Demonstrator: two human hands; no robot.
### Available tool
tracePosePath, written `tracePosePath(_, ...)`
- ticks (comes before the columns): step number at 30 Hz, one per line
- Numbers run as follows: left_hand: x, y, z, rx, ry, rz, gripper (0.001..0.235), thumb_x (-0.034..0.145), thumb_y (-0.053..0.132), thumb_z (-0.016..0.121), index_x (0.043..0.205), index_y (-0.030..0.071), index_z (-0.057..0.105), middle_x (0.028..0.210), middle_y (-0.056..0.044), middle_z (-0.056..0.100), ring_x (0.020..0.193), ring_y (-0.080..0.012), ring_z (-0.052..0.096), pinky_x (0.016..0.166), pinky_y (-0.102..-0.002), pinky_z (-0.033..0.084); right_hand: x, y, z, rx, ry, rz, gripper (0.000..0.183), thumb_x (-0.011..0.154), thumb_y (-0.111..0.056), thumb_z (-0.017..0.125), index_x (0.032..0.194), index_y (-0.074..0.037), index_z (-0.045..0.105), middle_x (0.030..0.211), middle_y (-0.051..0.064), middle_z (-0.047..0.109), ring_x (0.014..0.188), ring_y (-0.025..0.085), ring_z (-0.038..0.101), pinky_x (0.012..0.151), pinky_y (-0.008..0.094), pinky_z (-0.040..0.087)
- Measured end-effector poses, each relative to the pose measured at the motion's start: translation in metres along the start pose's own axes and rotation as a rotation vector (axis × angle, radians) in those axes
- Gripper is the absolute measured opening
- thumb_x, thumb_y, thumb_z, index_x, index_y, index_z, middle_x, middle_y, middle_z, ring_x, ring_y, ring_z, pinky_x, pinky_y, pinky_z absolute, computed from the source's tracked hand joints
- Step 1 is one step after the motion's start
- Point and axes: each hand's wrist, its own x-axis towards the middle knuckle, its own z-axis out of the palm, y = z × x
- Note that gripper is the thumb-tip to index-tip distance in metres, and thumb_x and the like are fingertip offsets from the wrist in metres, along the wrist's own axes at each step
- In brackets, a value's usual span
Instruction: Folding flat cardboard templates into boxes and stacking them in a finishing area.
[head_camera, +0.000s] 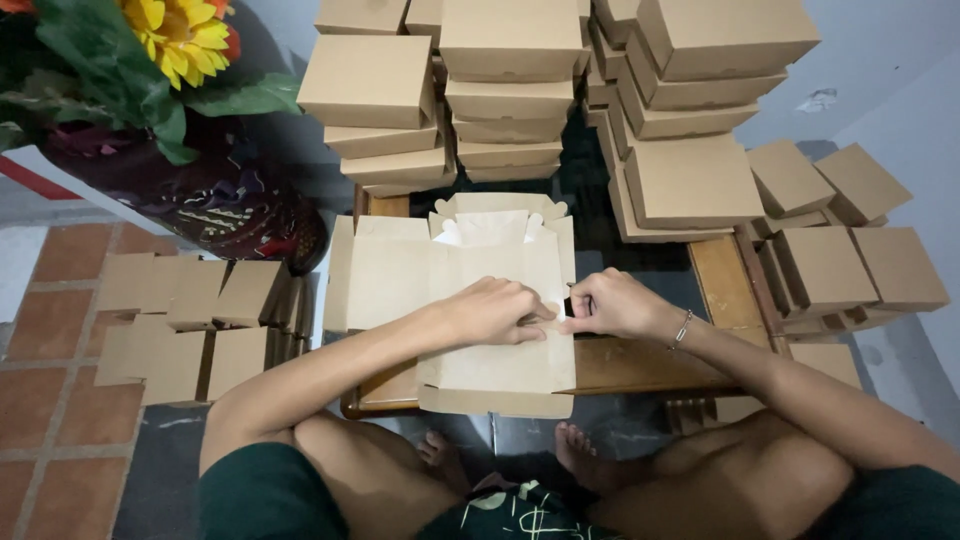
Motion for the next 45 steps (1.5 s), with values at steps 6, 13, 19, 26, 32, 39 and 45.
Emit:
tracePosePath(6, 0.003, 0.0, -0.003, -0.058, -0.035, -0.029, 0.032, 0.093, 0.035, 0.069, 0.12, 0.02, 0.075, 0.097, -0.01, 0.078, 0.097, -0.0362, 0.075, 0.086, -0.049, 0.059, 0.004, -0.001, 0.001, 0.02, -0.009, 0.019, 0.032, 0.073, -0.035, 0.091, 0.074, -0.009, 0.072, 0.071, 0.006, 0.076, 0.069, 0.023, 0.073, 0.064, 0.037, 0.058)
tracePosePath(13, 0.007, -0.003, -0.007, -0.081, -0.069, -0.051, 0.033, 0.091, 0.038, 0.071, 0.12, 0.024, 0.076, 0.096, -0.011, 0.077, 0.097, -0.0374, 0.075, 0.086, -0.049, 0.059, 0.004, -0.01, 0.0, 0.011, -0.013, 0.057, 0.027, 0.074, -0.033, 0.087, 0.076, -0.01, 0.073, 0.077, 0.005, 0.077, 0.078, 0.027, 0.075, 0.069, 0.041, 0.058)
tracePosePath(19, 0.004, -0.002, -0.011, -0.134, -0.059, -0.047, 0.032, 0.09, 0.034, 0.073, 0.12, 0.023, 0.076, 0.084, -0.01, 0.076, 0.088, -0.0352, 0.076, 0.082, -0.046, 0.059, 0.009, -0.016, -0.001, -0.064, 0.0, 0.065, 0.029, 0.072, -0.038, 0.086, 0.073, -0.013, 0.071, 0.071, 0.002, 0.074, 0.077, 0.027, 0.075, 0.068, 0.04, 0.057)
tracePosePath(26, 0.003, -0.014, -0.003, -0.164, -0.043, -0.036, 0.036, 0.088, 0.034, 0.076, 0.12, 0.019, 0.07, 0.082, -0.011, 0.073, 0.088, -0.0362, 0.074, 0.081, -0.049, 0.057, 0.012, -0.037, 0.0, -0.157, 0.034, 0.028, 0.027, 0.072, -0.038, 0.086, 0.072, -0.016, 0.071, 0.072, 0.003, 0.076, 0.08, 0.031, 0.077, 0.069, 0.044, 0.058)
tracePosePath(32, -0.004, -0.02, 0.001, -0.2, 0.006, -0.022, 0.032, 0.087, 0.032, 0.077, 0.112, 0.015, 0.068, 0.079, -0.008, 0.072, 0.082, -0.0314, 0.074, 0.074, -0.044, 0.057, 0.026, -0.033, 0.007, -0.242, 0.046, 0.003, 0.029, 0.071, -0.042, 0.086, 0.073, -0.017, 0.071, 0.072, 0.003, 0.076, 0.082, 0.032, 0.077, 0.071, 0.045, 0.059)
tracePosePath(39, -0.016, -0.016, -0.005, -0.222, -0.004, -0.041, 0.038, 0.086, 0.027, 0.078, 0.118, 0.009, 0.066, 0.085, -0.014, 0.074, 0.087, -0.0359, 0.074, 0.077, -0.049, 0.057, 0.033, -0.034, 0.01, -0.27, 0.059, -0.007, 0.032, 0.071, -0.044, 0.087, 0.073, -0.018, 0.068, 0.072, 0.004, 0.075, 0.084, 0.035, 0.077, 0.072, 0.048, 0.058)
tracePosePath(45, -0.013, -0.021, -0.005, -0.211, -0.01, -0.072, 0.041, 0.083, 0.027, 0.08, 0.12, 0.014, 0.068, 0.086, -0.007, 0.075, 0.089, -0.0326, 0.074, 0.081, -0.049, 0.058, 0.023, -0.035, 0.008, -0.332, 0.066, -0.004, 0.032, 0.072, -0.043, 0.086, 0.074, -0.018, 0.068, 0.074, 0.006, 0.076, 0.084, 0.037, 0.076, 0.073, 0.048, 0.059)
